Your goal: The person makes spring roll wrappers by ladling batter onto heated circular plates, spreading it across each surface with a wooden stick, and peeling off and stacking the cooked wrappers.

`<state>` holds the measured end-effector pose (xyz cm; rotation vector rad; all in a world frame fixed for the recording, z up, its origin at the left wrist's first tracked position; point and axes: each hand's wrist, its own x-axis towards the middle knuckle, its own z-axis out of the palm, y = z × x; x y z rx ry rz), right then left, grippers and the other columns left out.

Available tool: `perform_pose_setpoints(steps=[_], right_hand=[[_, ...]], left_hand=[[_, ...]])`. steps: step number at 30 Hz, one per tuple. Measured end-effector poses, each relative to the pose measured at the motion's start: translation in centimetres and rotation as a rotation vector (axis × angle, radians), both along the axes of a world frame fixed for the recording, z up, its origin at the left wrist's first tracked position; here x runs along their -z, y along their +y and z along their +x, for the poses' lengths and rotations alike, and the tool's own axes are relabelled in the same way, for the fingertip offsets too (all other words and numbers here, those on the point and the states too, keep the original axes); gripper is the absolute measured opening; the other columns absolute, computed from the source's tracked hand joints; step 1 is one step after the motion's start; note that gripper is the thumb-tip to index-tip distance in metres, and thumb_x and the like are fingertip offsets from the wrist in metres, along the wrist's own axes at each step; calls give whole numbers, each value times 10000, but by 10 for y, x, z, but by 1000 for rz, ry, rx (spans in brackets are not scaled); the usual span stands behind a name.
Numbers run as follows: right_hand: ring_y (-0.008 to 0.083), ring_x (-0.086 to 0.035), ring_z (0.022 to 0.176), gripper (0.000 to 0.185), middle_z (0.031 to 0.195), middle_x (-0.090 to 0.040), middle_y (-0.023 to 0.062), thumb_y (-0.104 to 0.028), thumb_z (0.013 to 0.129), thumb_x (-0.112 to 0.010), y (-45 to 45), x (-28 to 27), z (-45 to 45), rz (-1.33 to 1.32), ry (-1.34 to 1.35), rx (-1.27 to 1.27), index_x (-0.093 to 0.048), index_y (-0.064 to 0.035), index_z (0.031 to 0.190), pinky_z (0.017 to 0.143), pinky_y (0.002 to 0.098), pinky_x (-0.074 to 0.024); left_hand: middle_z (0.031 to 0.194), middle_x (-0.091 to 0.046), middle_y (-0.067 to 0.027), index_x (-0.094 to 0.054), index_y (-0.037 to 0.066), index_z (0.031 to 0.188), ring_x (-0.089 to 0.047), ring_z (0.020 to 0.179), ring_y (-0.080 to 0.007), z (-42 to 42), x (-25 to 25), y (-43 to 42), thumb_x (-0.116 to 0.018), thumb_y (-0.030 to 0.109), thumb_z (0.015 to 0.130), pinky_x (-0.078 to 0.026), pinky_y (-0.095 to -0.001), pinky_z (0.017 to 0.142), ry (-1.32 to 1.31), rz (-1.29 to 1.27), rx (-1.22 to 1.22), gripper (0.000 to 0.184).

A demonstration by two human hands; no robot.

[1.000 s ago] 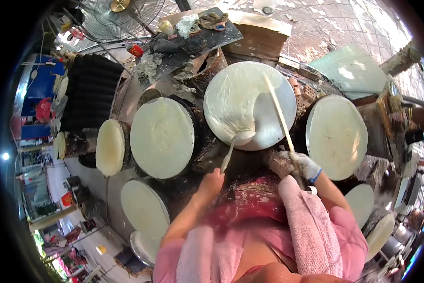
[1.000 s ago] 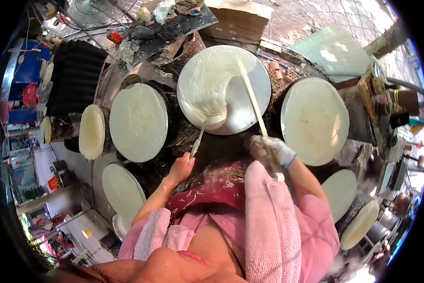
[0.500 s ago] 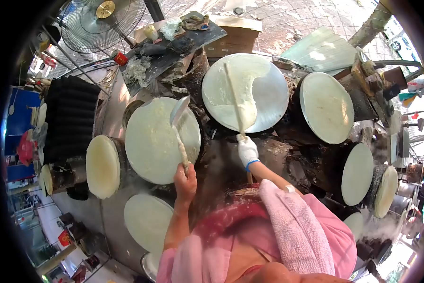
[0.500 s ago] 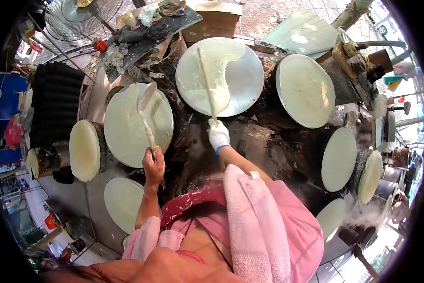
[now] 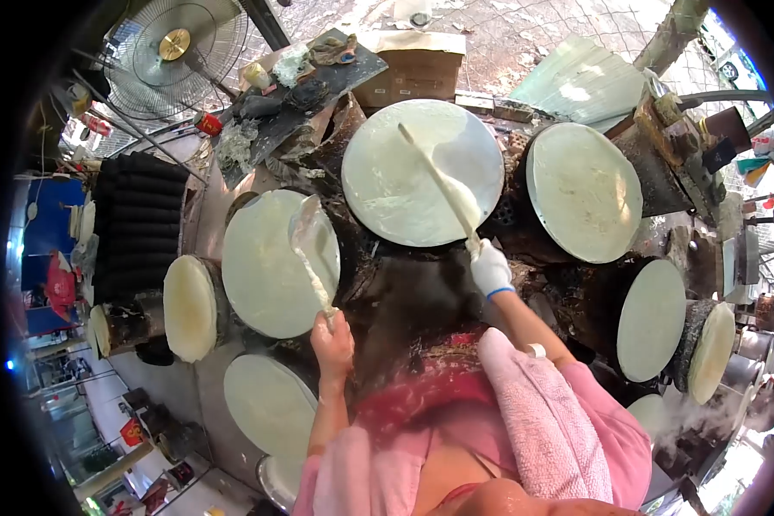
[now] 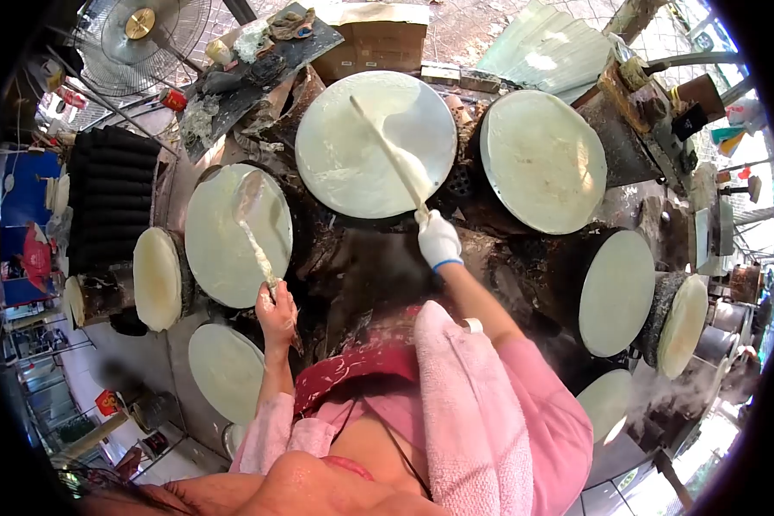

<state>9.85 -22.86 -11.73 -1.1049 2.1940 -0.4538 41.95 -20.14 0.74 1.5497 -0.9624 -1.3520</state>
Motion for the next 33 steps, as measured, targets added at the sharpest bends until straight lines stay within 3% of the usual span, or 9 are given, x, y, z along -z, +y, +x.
perform_pose_setpoints(steps=[3,6,7,13,16,20,24,27,33], right_hand=[[460,-637,900,492,894,-662,284,-481,987,-433,-17,-14,-27,24,-192,-49,-598,-18,1018,771,539,-496],[455,-643,894,440,900,-677,255,-469,983,-424,19,-29,-30,77,-57,-426,-596,-69,1042,807,522,-499],[448,-650,881,404,898,-684,242,-454,974,-434,21,-39,-36,261,-12,-408,-589,-90,1054,809,510,-505],[431,-655,722,413,746,-663,225,-442,999,-431,-38,-3,-117,-18,151,-209,-591,-62,966,618,542,-497],[439,-653,793,432,813,-664,255,-441,997,-429,-23,9,-100,-94,1,-195,-619,-59,928,690,537,-503],[438,-660,848,582,918,-676,248,-425,975,-477,38,3,-99,108,-27,-387,-332,-145,1464,741,535,-505],[425,-660,775,629,890,-659,242,-382,984,-471,-31,17,-118,13,187,-148,-230,-173,1525,677,538,-510],[402,-675,760,454,881,-672,221,-411,966,-468,-115,34,-133,-109,341,-147,-504,-102,1296,680,530,-527],[399,-668,852,313,959,-674,223,-307,906,-552,-227,-14,-121,-405,249,-89,-580,-43,1072,738,497,-517]], left_hand=[[624,-411,45,-493,76,930,-354,436,-29,-29,-5,8,-546,178,1001,-284,-197,368,-7,28,-35,135],[627,-422,42,-509,68,966,-358,434,-31,-55,-12,17,-555,180,995,-281,-195,362,-44,33,-59,125],[628,-427,40,-513,66,975,-359,434,-31,-61,-13,21,-558,181,994,-281,-194,360,-59,32,-68,125],[638,-438,33,-510,66,971,-368,431,-33,-83,-4,32,-560,188,996,-290,-195,357,-65,42,-103,134],[639,-440,29,-507,61,971,-369,427,-36,-92,-5,26,-549,183,1002,-294,-197,358,-85,58,-89,132],[691,-489,28,-538,49,992,-413,491,-29,-96,-9,17,-573,159,985,-344,-190,412,-77,105,-65,115],[668,-475,32,-532,50,993,-411,480,-32,-101,-13,14,-579,165,982,-336,-196,405,-98,141,-68,124],[601,-417,35,-491,57,963,-366,411,-48,-103,-12,16,-519,174,1014,-302,-208,360,-175,148,-104,131],[607,-427,21,-493,46,959,-378,415,-61,-86,1,33,-533,179,1007,-310,-220,356,-289,112,-71,147]])
